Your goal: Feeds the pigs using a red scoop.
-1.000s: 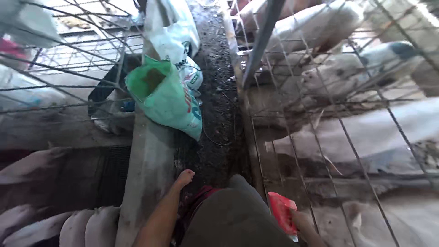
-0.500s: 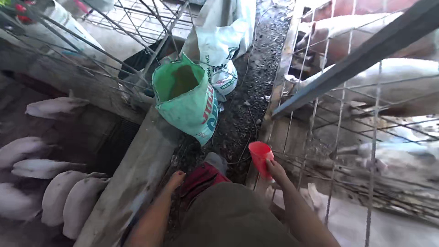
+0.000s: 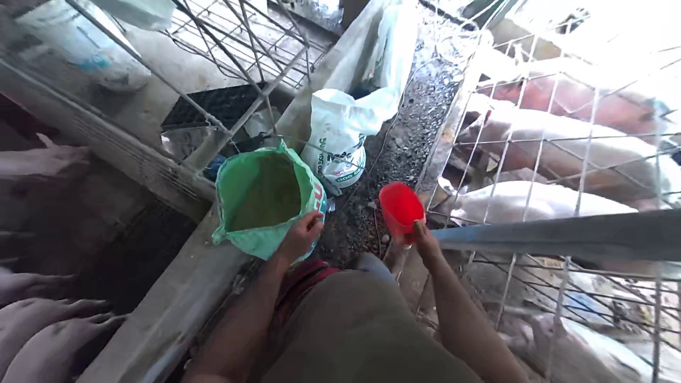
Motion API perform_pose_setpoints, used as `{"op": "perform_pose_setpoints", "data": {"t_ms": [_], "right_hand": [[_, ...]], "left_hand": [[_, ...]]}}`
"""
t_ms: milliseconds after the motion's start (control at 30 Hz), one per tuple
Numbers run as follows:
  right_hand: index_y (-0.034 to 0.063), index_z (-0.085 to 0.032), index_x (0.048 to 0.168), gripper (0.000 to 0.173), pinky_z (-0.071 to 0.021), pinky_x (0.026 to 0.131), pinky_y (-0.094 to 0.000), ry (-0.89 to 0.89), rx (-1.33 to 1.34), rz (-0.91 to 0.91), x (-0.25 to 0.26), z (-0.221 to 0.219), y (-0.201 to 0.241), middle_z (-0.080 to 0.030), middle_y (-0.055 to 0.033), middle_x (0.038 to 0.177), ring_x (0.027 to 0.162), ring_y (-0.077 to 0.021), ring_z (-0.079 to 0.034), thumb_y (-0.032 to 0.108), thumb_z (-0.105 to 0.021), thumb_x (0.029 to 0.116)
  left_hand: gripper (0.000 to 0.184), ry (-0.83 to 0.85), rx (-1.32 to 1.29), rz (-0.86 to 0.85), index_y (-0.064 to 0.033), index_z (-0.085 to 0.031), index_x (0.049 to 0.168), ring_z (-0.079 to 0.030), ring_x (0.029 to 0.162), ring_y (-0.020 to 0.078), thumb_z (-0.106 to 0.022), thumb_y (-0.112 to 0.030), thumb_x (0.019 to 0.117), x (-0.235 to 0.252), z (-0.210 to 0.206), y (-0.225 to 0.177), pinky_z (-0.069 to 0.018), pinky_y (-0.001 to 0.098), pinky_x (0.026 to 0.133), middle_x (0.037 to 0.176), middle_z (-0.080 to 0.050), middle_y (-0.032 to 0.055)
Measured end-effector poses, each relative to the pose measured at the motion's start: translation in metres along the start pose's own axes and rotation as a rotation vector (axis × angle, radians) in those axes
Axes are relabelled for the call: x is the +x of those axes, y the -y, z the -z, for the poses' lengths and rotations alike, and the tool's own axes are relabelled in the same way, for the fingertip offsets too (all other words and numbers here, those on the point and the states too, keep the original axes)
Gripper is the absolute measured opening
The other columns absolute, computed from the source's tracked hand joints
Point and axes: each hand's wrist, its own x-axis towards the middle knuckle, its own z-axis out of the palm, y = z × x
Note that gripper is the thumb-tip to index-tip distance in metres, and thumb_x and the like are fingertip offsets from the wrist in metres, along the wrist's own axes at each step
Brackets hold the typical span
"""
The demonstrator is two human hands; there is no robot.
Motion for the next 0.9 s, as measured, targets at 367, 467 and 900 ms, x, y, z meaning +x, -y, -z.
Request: {"op": "perform_pose_setpoints", "data": {"t_ms": [367,467,900], "right_hand": [[0.0042,-0.061,0.129,0.077,-0.0569,0.09,-0.0528,-0.025,0.018,0.28,0.268,0.053,0.192,-0.071,-0.016,0.11,0.101,-0.0255,-0.069,0.072,-0.043,0.0985],[0.0022,-0.06,0.131,0.079,-0.054,0.095,-0.0622,0.015,-0.268,0.347,0.363,0.048,0.257,-0.069,-0.0216,0.115,0.108,-0.0352,-0.069,0.072,-0.051,0.0948],[-0.0073,-0.069,0.116,0.081,-0.0297,0.108,-0.0785,0.692,-1.508,0.428,0.627,-0.216,0.24,-0.062,-0.0327,0.129,0.129,-0.0519,-0.052,0.066,-0.073,0.0813]], "left_hand": [[0.055,-0.266,-0.125,0.132,-0.0069,-0.046,0.15,-0.07,0.103,0.0245,-0.052,-0.04,0.1057,0.2,0.002,-0.068,-0.059,0.0442,0.091,0.124,-0.066,0.0165],[0.06,-0.402,-0.121,0.245,-0.0056,-0.042,0.152,-0.07,0.102,0.0281,-0.052,-0.043,0.1062,0.269,0.009,-0.078,-0.0592,0.0473,0.088,0.123,-0.066,0.0189],[0.071,-0.644,0.116,0.781,-0.016,-0.031,0.159,-0.07,0.095,0.0387,-0.058,-0.044,0.099,0.48,0.049,-0.08,-0.0557,0.0635,0.081,0.107,-0.071,0.0204]]}}
